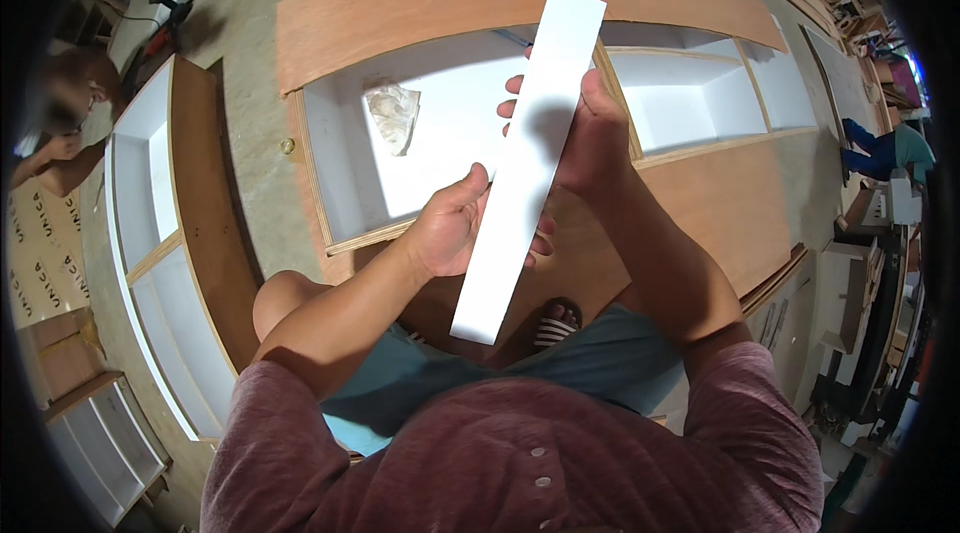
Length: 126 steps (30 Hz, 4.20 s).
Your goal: The person sits on the floor in a workshop and applies a yellow liquid from a bottle onto the edge of a wooden cabinet frame. They then pick up a long white strip and fit it into the edge of the cabinet, pressing it down to secure it.
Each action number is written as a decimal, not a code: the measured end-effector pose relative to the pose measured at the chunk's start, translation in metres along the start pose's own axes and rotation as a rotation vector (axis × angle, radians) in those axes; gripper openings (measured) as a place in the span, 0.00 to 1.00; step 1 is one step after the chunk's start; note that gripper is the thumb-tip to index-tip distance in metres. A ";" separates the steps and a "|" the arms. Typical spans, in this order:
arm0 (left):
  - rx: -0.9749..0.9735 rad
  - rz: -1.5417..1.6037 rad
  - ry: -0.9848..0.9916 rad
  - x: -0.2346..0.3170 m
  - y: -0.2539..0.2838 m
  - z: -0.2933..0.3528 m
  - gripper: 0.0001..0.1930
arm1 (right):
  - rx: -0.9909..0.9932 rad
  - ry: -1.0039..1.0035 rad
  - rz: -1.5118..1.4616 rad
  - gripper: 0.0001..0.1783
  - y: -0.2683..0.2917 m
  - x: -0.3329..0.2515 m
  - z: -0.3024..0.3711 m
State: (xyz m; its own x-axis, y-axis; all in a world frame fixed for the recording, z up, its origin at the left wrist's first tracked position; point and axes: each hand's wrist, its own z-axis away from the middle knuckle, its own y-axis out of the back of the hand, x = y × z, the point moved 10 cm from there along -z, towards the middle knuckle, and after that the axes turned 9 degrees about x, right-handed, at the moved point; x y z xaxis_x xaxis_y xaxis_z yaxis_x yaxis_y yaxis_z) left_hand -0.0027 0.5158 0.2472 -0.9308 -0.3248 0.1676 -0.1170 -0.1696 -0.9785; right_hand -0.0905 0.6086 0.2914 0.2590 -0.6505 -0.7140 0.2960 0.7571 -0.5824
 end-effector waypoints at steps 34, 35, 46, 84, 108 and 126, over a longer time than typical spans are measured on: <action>0.332 -0.288 -0.701 0.135 -0.016 0.045 0.39 | -0.300 -0.554 0.117 0.31 -0.005 0.131 0.047; 0.315 -0.273 -0.700 0.135 -0.015 0.045 0.39 | -0.238 -0.545 0.127 0.31 -0.002 0.131 0.045; 0.462 -0.649 -0.905 0.143 -0.011 0.057 0.42 | -0.224 0.245 0.778 0.34 -0.007 0.077 0.031; 0.323 -0.654 -0.917 0.161 -0.044 0.107 0.50 | -0.325 0.447 1.031 0.41 -0.038 0.054 0.040; 2.520 -1.139 -0.430 0.222 0.164 0.600 0.44 | -0.371 0.494 1.183 0.38 -0.265 0.090 -0.023; 2.371 -1.262 -0.169 0.206 0.226 0.609 0.28 | -0.747 0.779 1.525 0.35 -0.442 0.342 -0.038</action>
State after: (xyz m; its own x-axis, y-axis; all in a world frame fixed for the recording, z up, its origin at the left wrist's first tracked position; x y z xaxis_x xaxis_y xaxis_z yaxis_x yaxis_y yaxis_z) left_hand -0.0098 -0.1561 0.1338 -0.7613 0.5707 0.3078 0.1642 -0.2895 0.9430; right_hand -0.1676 0.0537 0.2898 -0.6095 0.5338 -0.5861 -0.2247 0.5927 0.7734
